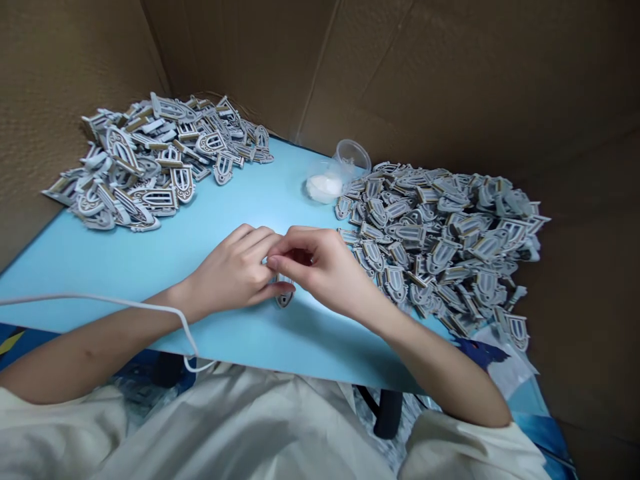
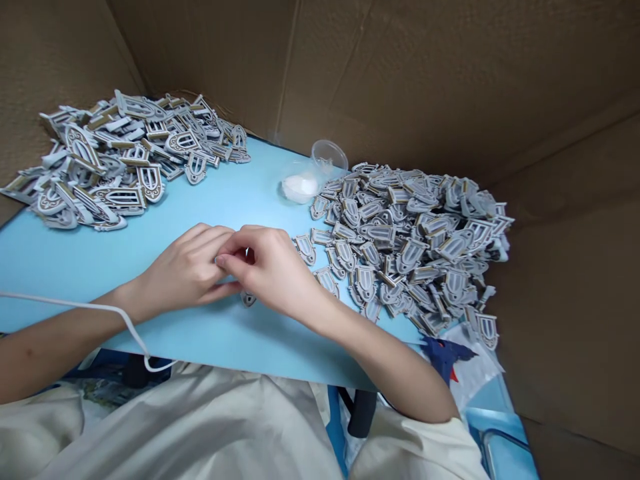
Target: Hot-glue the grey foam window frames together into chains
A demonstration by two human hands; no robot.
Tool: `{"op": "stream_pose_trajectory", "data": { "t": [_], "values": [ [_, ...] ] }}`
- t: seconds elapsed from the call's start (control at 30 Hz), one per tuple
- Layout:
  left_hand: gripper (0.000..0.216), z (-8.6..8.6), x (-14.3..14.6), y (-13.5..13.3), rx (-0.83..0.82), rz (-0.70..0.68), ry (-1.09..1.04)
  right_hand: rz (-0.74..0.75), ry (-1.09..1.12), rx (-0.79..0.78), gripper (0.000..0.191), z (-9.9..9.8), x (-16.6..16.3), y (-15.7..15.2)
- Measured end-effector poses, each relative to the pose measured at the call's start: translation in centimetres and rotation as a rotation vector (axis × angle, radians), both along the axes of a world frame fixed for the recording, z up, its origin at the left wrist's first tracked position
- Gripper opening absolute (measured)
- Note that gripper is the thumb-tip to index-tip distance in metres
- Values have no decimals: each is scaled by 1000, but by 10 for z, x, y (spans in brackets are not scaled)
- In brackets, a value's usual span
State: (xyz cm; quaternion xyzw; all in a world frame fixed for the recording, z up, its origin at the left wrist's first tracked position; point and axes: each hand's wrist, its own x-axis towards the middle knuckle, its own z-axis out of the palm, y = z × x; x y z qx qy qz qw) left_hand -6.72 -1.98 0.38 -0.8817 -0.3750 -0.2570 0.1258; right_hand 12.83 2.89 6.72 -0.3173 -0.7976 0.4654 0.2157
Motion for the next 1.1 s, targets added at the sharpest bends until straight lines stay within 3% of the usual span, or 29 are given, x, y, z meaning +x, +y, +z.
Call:
{"op": "stream_pose_trajectory", "data": {
  "t": [0.1, 0.2, 0.67, 0.77, 0.87, 1.0, 1.1],
  "values": [
    [42, 1, 1, 0, -13, 14, -8, 23, 26, -125, 15, -8, -6, 2],
    [40, 1, 1, 0, -17, 24, -19, 38, 37, -155, 14, -8, -6, 3],
    [24, -1, 4, -7, -20, 85, 77, 89, -76, 78, 19, 0, -8, -3],
    [22, -4, 4, -6, -41, 104, 74, 145, -28, 0, 16, 17, -4, -2],
    [30, -5, 3, -5, -54, 129, 121, 147, 117, -85, 16, 50, 6, -2],
    [36, -2, 1, -6, -48, 129, 194, 3, 326, 164, 20, 82, 16, -4],
    [35, -3, 1, -6, -69, 106, 186, 26, 240, 423, 20, 72, 10, 0]
  ]
}}
